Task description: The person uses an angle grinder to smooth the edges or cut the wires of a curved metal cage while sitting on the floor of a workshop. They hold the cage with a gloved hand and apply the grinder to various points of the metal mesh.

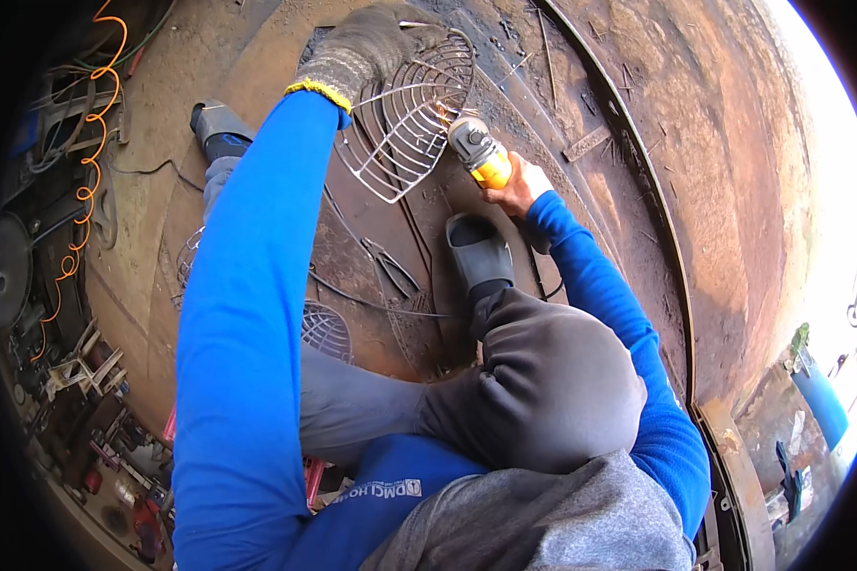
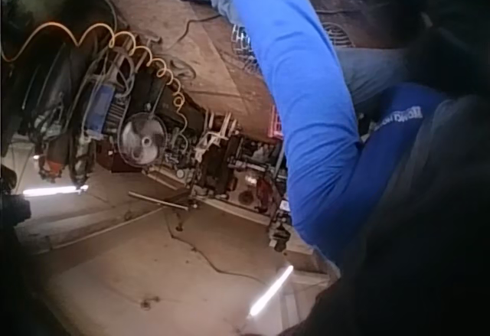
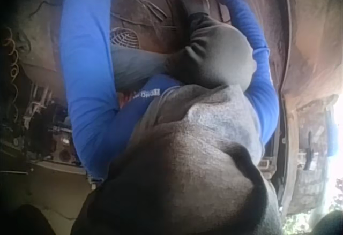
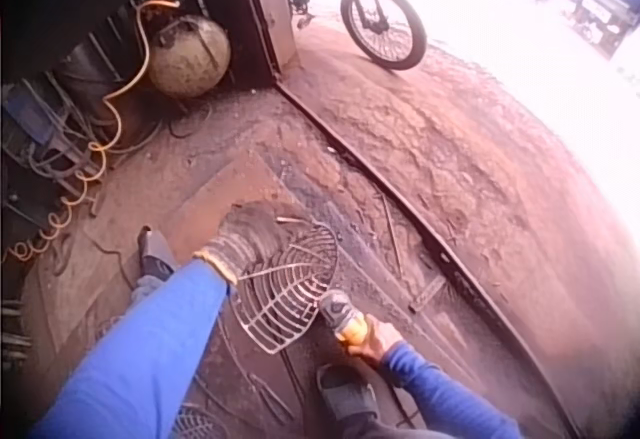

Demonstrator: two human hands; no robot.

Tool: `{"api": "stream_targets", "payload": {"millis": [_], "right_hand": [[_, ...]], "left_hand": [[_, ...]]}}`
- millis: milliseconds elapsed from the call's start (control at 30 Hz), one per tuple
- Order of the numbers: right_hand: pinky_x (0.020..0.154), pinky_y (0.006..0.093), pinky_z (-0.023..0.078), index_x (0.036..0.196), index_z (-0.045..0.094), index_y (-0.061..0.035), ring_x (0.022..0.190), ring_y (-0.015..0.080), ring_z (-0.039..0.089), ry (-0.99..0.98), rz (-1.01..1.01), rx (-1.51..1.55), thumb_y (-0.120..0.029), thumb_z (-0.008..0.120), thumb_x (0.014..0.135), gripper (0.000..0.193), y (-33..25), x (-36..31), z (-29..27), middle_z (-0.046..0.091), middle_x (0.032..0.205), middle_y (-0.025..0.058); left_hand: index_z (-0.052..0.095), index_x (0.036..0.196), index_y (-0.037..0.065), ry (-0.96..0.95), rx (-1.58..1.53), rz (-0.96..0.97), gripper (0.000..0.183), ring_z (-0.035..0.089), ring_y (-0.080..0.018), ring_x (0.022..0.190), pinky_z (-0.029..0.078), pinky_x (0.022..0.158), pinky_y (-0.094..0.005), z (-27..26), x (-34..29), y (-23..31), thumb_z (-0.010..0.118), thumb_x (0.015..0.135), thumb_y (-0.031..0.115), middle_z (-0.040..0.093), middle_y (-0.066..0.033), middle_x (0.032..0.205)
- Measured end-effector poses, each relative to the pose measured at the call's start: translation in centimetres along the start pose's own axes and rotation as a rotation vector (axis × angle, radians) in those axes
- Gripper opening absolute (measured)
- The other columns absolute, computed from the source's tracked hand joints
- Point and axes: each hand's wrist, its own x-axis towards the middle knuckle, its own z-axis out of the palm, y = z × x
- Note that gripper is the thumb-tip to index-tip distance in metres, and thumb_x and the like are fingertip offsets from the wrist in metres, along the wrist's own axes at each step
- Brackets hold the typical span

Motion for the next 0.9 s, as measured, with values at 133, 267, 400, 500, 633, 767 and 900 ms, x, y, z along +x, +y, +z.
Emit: {"api": "stream_targets", "payload": {"millis": [133, 267, 400, 500, 633, 767, 900], "right_hand": [[0.083, 0.0444, 0.057, 0.115, 0.059, -0.0032, 0.090, 0.0354, 0.072, -0.029, 0.026, 0.014, -0.043, 0.085, 0.068, 0.067, -0.3, -0.2, 0.1, 0.072, 0.096, 0.0213], [0.086, 0.0438, 0.056, 0.116, 0.060, -0.0035, 0.094, 0.0360, 0.072, 0.018, -0.029, 0.070, -0.045, 0.087, 0.067, 0.069, -0.6, -0.9, 0.9, 0.071, 0.100, 0.0218], [0.087, 0.0439, 0.055, 0.115, 0.060, -0.0034, 0.096, 0.0373, 0.071, -0.015, -0.038, 0.102, -0.046, 0.087, 0.067, 0.070, -1.6, -1.3, 0.8, 0.071, 0.102, 0.0223], [0.086, 0.0447, 0.055, 0.114, 0.060, -0.0030, 0.095, 0.0388, 0.071, -0.047, -0.043, 0.094, -0.046, 0.087, 0.067, 0.069, -3.0, -1.5, 0.6, 0.071, 0.100, 0.0223], [0.086, 0.0451, 0.055, 0.114, 0.060, -0.0030, 0.095, 0.0396, 0.070, -0.080, -0.027, 0.133, -0.046, 0.086, 0.067, 0.069, -3.4, -1.5, 0.7, 0.071, 0.099, 0.0225], [0.087, 0.0452, 0.055, 0.114, 0.060, -0.0035, 0.095, 0.0400, 0.070, -0.058, -0.062, 0.087, -0.045, 0.086, 0.067, 0.068, -2.4, -0.9, 1.1, 0.071, 0.100, 0.0229], [0.086, 0.0458, 0.055, 0.114, 0.060, -0.0042, 0.095, 0.0408, 0.070, -0.057, -0.087, 0.079, -0.041, 0.084, 0.068, 0.064, -2.2, -0.6, 1.1, 0.071, 0.101, 0.0236]], "left_hand": [[0.071, 0.128, 0.026, 0.004, 0.089, 0.091, 0.043, 0.067, -0.0319, 0.115, 0.051, 0.102, -0.0409, 0.1, -0.4, 2.3, 0.063, 0.095, 0.052, 0.071, -0.0075, 0.127], [0.070, 0.128, 0.025, -0.016, 0.148, 0.196, 0.046, 0.065, -0.0351, 0.117, 0.050, 0.104, -0.0449, 0.8, -0.2, 4.1, 0.061, 0.094, 0.054, 0.069, -0.0091, 0.129], [0.069, 0.129, 0.024, -0.085, 0.223, 0.050, 0.047, 0.064, -0.0359, 0.120, 0.049, 0.105, -0.0479, 1.0, 0.1, 7.9, 0.059, 0.095, 0.056, 0.068, -0.0116, 0.130], [0.068, 0.131, 0.022, -0.114, 0.237, 0.019, 0.051, 0.062, -0.0361, 0.124, 0.047, 0.107, -0.0481, 2.2, 0.9, 7.6, 0.059, 0.095, 0.056, 0.066, -0.0138, 0.134], [0.068, 0.131, 0.020, -0.106, 0.240, 0.031, 0.048, 0.061, -0.0355, 0.125, 0.047, 0.108, -0.0465, 2.7, 1.6, 7.8, 0.060, 0.096, 0.051, 0.065, -0.0136, 0.135], [0.069, 0.130, 0.021, -0.059, 0.175, 0.090, 0.042, 0.063, -0.0357, 0.122, 0.048, 0.106, -0.0464, 1.5, 1.2, 7.7, 0.064, 0.094, 0.044, 0.067, -0.0130, 0.132], [0.070, 0.127, 0.023, 0.035, 0.128, 0.105, 0.037, 0.065, -0.0360, 0.117, 0.051, 0.103, -0.0464, 1.1, 0.3, 6.4, 0.065, 0.094, 0.039, 0.070, -0.0122, 0.127]]}}
